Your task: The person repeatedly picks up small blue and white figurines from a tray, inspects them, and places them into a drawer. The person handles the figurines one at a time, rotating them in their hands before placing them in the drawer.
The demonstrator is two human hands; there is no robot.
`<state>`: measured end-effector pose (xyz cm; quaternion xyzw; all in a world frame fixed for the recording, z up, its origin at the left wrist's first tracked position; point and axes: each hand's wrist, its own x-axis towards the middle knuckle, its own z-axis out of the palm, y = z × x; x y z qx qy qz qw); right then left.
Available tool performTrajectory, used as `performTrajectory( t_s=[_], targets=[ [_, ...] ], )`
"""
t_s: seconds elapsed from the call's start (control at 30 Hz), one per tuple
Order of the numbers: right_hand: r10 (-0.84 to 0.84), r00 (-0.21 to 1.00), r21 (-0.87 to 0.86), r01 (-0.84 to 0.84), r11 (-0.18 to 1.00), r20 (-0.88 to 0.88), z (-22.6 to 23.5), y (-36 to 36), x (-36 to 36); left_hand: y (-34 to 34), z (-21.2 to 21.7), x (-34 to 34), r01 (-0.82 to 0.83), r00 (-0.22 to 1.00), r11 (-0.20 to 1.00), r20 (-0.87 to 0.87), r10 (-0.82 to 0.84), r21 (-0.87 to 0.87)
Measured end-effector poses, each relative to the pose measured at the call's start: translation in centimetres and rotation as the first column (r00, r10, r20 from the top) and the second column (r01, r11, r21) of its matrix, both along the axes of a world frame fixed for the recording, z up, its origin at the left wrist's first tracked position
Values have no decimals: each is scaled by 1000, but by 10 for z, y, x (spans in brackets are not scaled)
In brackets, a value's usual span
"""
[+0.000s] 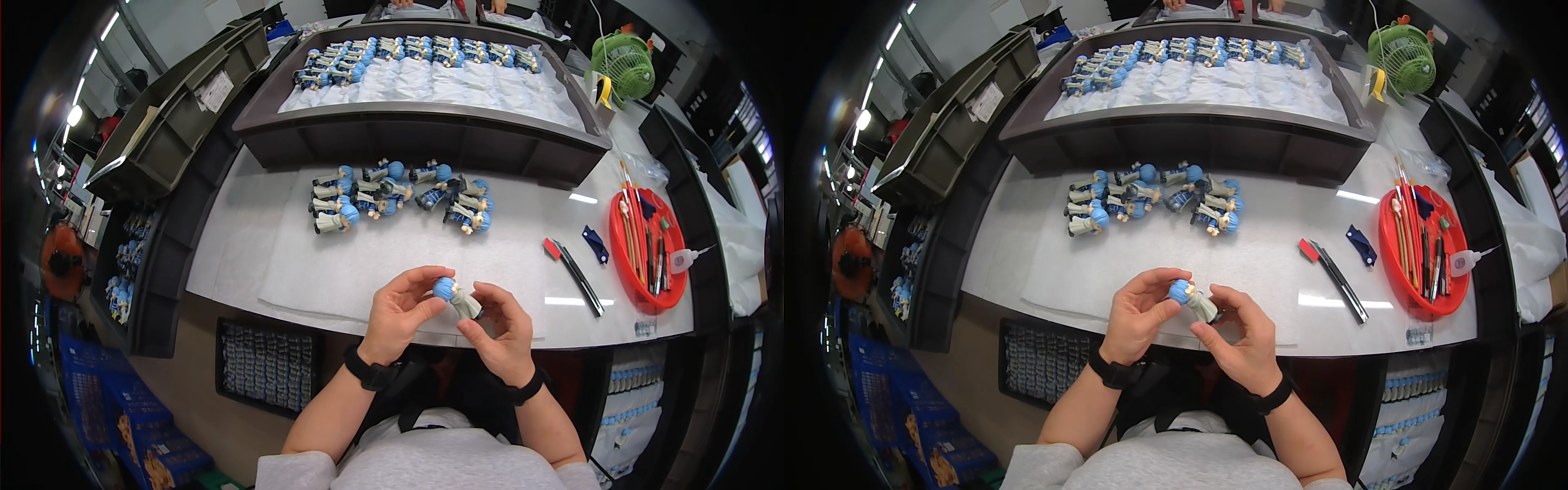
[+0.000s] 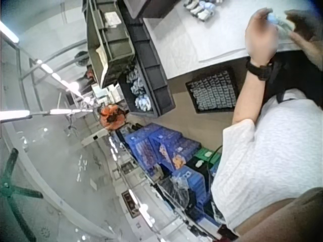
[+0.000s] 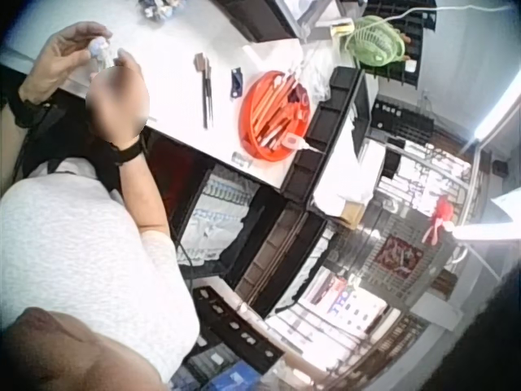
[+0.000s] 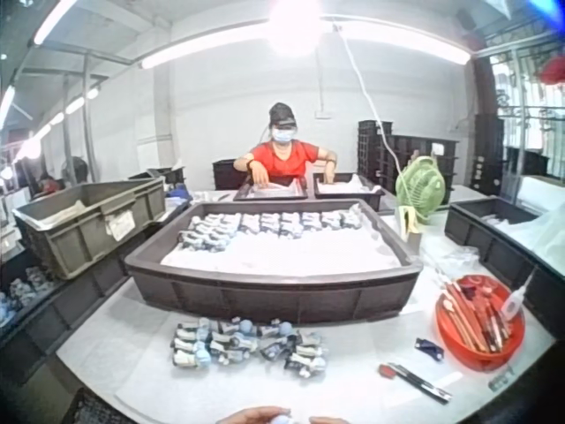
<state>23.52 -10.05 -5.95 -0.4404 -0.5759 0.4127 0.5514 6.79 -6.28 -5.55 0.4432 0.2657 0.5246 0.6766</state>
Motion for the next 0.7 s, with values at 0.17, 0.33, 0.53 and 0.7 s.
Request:
performTrajectory(
  t_s=[0.17, 0.33, 0.53, 0.7],
  targets=[
    [14, 1000, 62, -15, 998, 24, 8, -1, 0, 0, 2, 3, -28, 999, 995, -21, 27, -99],
    [38, 999, 66, -40, 997, 33, 7, -1, 1, 1, 4, 5, -55, 997, 985, -69, 44, -164],
    [53, 998, 62, -55, 997, 25, 6, 0, 1, 1, 3, 5, -58, 996, 977, -71, 44, -207],
    [79, 997, 17, -79, 997, 26, 7, -1, 2, 1, 4, 6, -57, 997, 977, -69, 43, -206]
  ],
)
